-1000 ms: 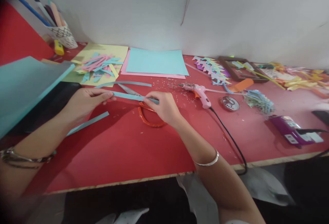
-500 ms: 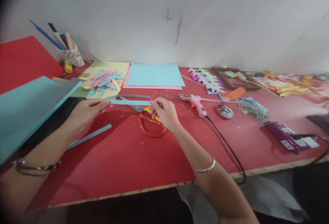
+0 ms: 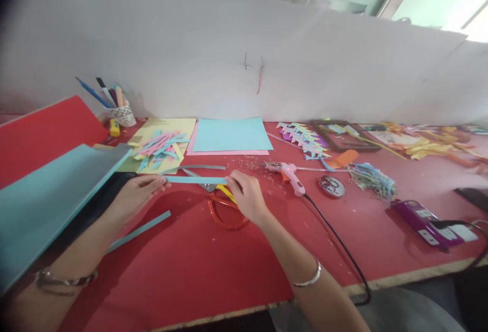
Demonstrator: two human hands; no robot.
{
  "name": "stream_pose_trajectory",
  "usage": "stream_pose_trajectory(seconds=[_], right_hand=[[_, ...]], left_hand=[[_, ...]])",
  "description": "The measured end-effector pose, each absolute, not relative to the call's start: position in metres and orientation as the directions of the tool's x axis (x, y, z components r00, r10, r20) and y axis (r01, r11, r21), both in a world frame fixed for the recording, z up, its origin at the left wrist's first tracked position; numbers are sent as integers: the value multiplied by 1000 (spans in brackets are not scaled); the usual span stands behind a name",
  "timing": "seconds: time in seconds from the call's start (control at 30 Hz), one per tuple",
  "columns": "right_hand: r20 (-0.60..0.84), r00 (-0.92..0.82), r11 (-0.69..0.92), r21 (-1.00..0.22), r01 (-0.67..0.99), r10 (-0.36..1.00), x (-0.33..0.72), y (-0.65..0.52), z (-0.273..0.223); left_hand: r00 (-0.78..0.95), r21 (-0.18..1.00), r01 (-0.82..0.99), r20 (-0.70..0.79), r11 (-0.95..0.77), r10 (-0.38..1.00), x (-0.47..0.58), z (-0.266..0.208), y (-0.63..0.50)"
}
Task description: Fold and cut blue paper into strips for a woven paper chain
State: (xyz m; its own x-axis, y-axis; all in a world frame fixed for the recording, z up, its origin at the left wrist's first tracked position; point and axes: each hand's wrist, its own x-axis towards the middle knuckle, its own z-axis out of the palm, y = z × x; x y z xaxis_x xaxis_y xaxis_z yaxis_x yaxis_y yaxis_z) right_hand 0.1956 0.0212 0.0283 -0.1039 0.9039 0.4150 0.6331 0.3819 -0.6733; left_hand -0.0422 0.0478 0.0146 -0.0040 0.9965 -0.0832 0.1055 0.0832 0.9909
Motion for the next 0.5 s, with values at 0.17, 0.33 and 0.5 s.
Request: stream_pose_trajectory(seconds=[0.17, 0.33, 0.5], right_hand=[[339, -154, 357, -694, 625, 928, 195, 22, 26], [300, -216, 369, -740, 562, 929, 187, 20, 31], [149, -314, 308, -776, 550, 938, 172, 17, 37]], left_hand=[[1, 988, 148, -55, 54, 999, -49, 20, 51], [-1, 983, 185, 3, -3, 1000, -60, 35, 47], [79, 836, 549, -31, -17, 996, -93, 52, 19]])
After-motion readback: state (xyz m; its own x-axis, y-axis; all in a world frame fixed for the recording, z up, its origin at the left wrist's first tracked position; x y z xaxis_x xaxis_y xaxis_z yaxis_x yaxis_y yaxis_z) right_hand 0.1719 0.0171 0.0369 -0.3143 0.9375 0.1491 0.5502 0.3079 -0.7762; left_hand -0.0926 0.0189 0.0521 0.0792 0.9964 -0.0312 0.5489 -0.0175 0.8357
